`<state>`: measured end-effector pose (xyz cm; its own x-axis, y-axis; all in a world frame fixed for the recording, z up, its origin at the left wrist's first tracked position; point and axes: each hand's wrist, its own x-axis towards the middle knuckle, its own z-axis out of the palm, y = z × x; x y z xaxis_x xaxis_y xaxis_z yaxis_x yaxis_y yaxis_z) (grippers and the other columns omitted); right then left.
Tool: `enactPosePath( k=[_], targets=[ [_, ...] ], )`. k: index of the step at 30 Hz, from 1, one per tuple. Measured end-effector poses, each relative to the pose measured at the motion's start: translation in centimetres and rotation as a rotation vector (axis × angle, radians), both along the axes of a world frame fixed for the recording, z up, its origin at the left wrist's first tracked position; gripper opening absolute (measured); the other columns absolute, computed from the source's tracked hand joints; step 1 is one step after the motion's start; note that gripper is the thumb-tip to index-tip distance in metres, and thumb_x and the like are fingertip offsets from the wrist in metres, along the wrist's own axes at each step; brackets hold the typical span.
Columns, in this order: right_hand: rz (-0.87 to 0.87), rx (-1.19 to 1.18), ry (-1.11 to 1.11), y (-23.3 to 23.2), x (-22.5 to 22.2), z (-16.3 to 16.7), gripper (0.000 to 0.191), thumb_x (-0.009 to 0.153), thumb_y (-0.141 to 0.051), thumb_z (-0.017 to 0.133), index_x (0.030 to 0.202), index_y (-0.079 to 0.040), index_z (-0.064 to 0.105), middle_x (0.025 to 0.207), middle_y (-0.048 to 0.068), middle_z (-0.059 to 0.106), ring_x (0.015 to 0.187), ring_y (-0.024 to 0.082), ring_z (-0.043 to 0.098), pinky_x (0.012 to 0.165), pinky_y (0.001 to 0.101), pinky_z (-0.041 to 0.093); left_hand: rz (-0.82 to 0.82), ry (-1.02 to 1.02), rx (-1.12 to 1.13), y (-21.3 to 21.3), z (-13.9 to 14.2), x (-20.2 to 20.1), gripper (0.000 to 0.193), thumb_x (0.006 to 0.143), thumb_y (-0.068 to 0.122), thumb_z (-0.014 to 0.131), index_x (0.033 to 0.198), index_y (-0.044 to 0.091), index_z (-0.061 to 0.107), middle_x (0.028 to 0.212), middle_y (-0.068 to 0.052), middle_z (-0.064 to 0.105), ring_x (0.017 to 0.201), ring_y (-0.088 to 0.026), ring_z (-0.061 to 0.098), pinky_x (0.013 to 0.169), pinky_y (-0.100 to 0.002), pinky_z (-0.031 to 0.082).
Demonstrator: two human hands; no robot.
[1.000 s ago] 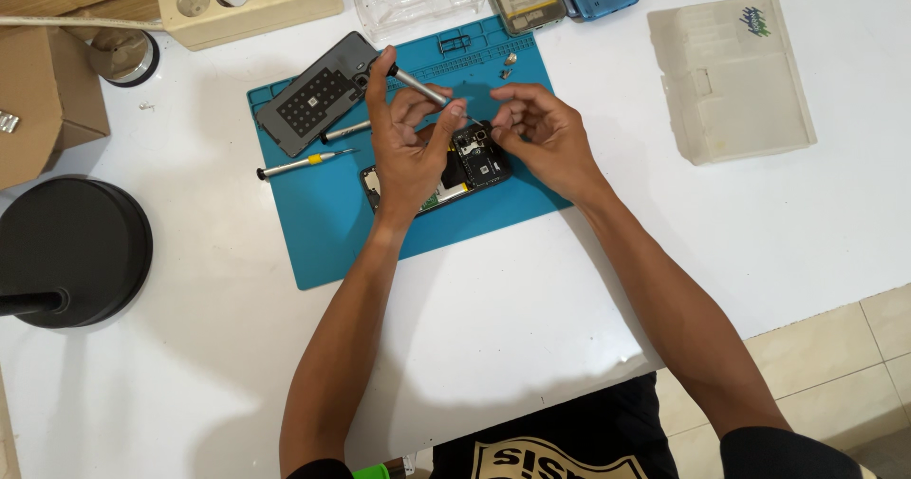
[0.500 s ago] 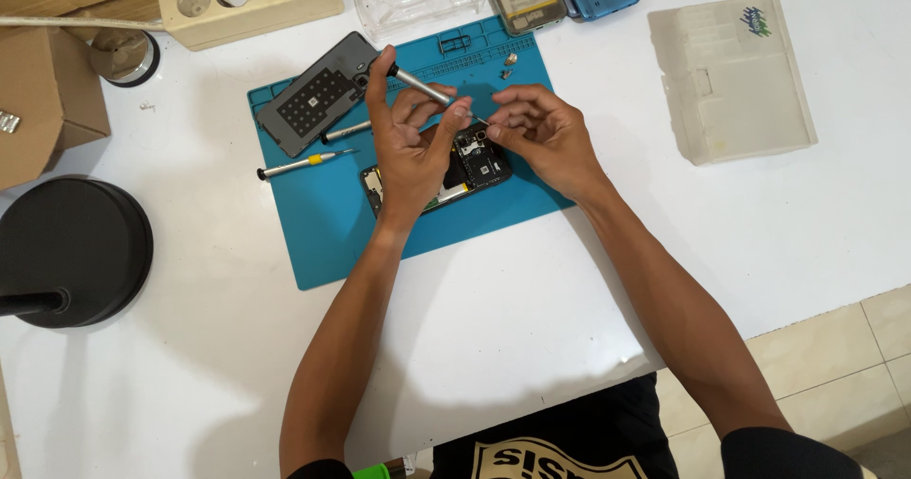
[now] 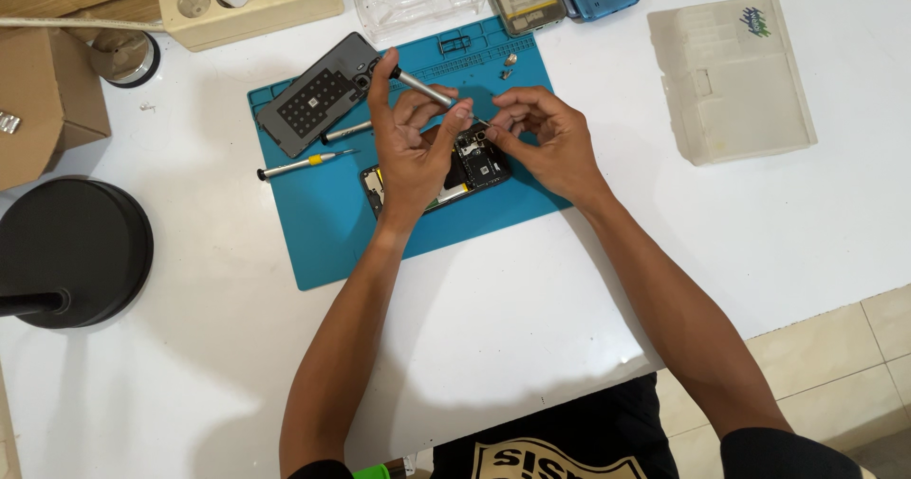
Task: The person uses a screwdriver to remove and place screws on a disassembled smartphone lying on a blue mat. They repeatedly pick up screws from the mat, position them into screw holes on the phone, and turn the screwdriver to secure them. The phone remains open with its battery and internal components visible throughout.
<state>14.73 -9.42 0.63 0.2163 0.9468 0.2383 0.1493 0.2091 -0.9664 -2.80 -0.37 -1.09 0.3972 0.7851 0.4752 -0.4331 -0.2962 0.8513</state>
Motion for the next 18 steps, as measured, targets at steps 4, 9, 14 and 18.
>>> enactPosePath(
  k=[4, 9, 14, 18],
  targets=[
    [-0.003, -0.002, -0.011, 0.0, 0.1, -0.1, 0.035, 0.093, 0.002, 0.078, 0.125, -0.006, 0.065, 0.102, 0.003, 0.071, 0.095, 0.009, 0.068, 0.085, 0.0259, 0.058, 0.015, 0.026, 0.039, -0.1, 0.1, 0.0, 0.083, 0.106, 0.000, 0.071, 0.164, 0.022, 0.016, 0.117, -0.015, 0.069, 0.109, -0.024, 0.075, 0.094, -0.036, 0.071],
    [-0.007, -0.014, -0.042, -0.1, 0.1, -0.1, 0.036, 0.092, 0.002, 0.078, 0.125, -0.006, 0.065, 0.102, 0.003, 0.071, 0.093, 0.009, 0.068, 0.085, 0.0257, 0.059, 0.014, 0.054, 0.053, -0.2, 0.1, -0.1, 0.082, 0.107, 0.001, 0.071, 0.164, 0.020, 0.016, 0.117, -0.014, 0.070, 0.111, -0.024, 0.075, 0.095, -0.036, 0.071],
    [0.003, -0.012, -0.053, -0.1, 0.1, 0.1, 0.036, 0.092, 0.002, 0.078, 0.125, -0.006, 0.066, 0.101, 0.004, 0.072, 0.092, 0.009, 0.068, 0.084, 0.0256, 0.058, 0.035, 0.097, 0.109, -0.2, 0.3, 0.0, 0.080, 0.107, 0.002, 0.071, 0.164, 0.018, 0.017, 0.116, -0.014, 0.070, 0.118, -0.026, 0.075, 0.094, -0.035, 0.071],
    [-0.002, -0.020, -0.106, -0.2, 0.1, 0.4, 0.036, 0.092, 0.004, 0.078, 0.125, -0.005, 0.066, 0.099, 0.005, 0.073, 0.091, 0.009, 0.068, 0.084, 0.0259, 0.058, 0.029, 0.152, 0.168, -0.4, 1.0, -0.1, 0.079, 0.107, 0.003, 0.071, 0.164, 0.018, 0.019, 0.120, -0.014, 0.070, 0.120, -0.026, 0.074, 0.095, -0.036, 0.072]
  ],
)
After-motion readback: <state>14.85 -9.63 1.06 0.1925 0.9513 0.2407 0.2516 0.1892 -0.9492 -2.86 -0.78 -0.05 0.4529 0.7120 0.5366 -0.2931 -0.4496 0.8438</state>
